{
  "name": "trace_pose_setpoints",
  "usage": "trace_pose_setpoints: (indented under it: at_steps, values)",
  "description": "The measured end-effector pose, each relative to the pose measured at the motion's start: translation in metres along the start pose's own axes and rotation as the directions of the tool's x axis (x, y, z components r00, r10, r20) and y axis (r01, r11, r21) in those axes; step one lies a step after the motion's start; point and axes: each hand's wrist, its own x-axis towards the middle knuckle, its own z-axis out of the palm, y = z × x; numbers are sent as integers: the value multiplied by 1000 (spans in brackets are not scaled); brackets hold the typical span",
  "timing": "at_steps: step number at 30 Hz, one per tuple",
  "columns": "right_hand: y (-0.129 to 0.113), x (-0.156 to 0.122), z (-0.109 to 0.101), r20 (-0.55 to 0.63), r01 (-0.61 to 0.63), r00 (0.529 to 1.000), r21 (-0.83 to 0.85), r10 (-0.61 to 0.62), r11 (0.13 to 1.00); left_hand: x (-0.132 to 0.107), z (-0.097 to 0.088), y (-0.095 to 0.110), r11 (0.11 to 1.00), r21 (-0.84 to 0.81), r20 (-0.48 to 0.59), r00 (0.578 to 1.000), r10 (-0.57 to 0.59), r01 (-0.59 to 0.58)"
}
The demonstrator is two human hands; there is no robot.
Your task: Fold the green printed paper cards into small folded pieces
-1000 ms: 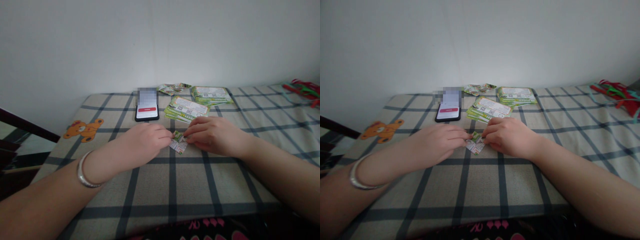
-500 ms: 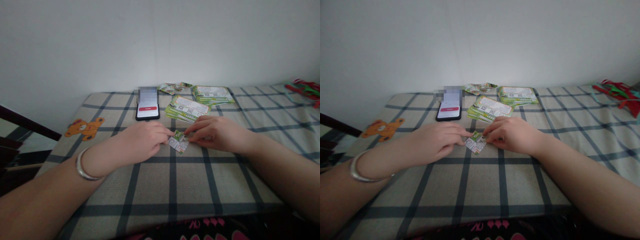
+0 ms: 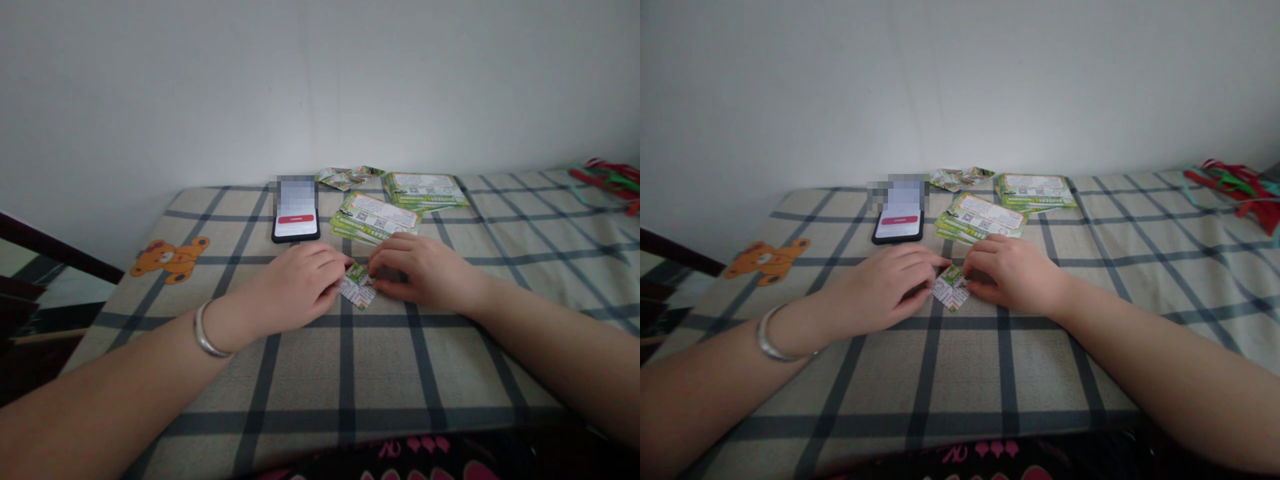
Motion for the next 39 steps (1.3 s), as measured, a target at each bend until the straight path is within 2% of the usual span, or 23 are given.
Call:
trace_pose_setpoints:
  at_steps: [5,10,14,17,23,29,39]
  values:
    - [0,-1,4,-31,9,999,24,-9,1000,-1,4,-1,998,-10,-28,997,-68,67]
    - [1,-1,3,-14,98,995,22,-97,995,-3,8,2,989,137,-51,998,-45,52]
    - [1,0,4,-40,145,989,-1,-145,989,-4,9,5,986,152,-39,997,-60,65]
    - [1,0,5,-53,175,983,-9,-175,985,-5,7,6,989,108,-25,995,-97,99]
    - [4,1,7,-75,44,996,-23,-45,999,0,5,3,983,-71,-7,985,-173,172]
    - [9,2,6,-56,52,997,50,-49,997,2,8,0,943,-257,-30,973,-229,214]
    - [4,4,8,-44,44,998,96,-40,994,1,7,3,963,-195,-44,979,-199,187]
